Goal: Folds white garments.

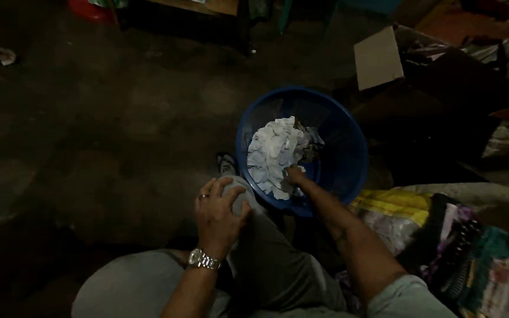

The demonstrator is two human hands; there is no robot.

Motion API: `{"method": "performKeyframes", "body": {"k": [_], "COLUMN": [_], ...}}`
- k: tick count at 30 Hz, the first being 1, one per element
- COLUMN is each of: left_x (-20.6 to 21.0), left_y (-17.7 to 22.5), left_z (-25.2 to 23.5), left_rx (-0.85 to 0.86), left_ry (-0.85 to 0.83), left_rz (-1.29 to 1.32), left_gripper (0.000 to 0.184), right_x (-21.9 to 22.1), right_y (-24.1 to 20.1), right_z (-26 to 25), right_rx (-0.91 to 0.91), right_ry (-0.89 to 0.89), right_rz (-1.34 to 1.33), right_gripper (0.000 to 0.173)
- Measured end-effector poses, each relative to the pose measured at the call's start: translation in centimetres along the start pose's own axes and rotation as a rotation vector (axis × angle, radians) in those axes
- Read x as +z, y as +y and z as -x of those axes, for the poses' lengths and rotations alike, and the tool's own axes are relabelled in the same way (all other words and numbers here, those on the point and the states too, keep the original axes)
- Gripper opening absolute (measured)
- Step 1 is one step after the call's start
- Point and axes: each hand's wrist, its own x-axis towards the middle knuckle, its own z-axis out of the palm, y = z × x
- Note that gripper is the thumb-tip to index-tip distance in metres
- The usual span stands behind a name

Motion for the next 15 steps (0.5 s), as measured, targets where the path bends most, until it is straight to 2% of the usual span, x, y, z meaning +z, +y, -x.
{"method": "performKeyframes", "body": {"k": [2,6,9,11,15], "left_x": [0.0,0.9,1.3,1.1,1.0], "left_y": [0.1,0.4,-0.1,0.0,0.2], "left_z": [-0.6,-0.8,-0.7,-0.7,-0.6], "left_rx": [0.014,0.036,0.057,0.037,0.019], "left_ry": [-0.012,0.085,0.138,0.122,0.085], "left_rz": [-0.006,0.005,0.026,0.033,0.042], "left_gripper": [0.040,0.034,0.032,0.030,0.030], "right_x": [0.5,1.1,1.3,0.7,-4.1], "right_y": [-0.8,-1.8,-1.8,-1.9,-3.2], "right_z": [-1.7,-4.2,-4.9,-4.3,0.3], "right_rx": [0.018,0.131,0.175,0.157,0.090], "right_ry": [0.008,-0.035,-0.055,-0.051,0.025], "right_rz": [-0.007,0.014,-0.003,-0.061,-0.255], "right_gripper": [0.055,0.046,0.051,0.057,0.045]}}
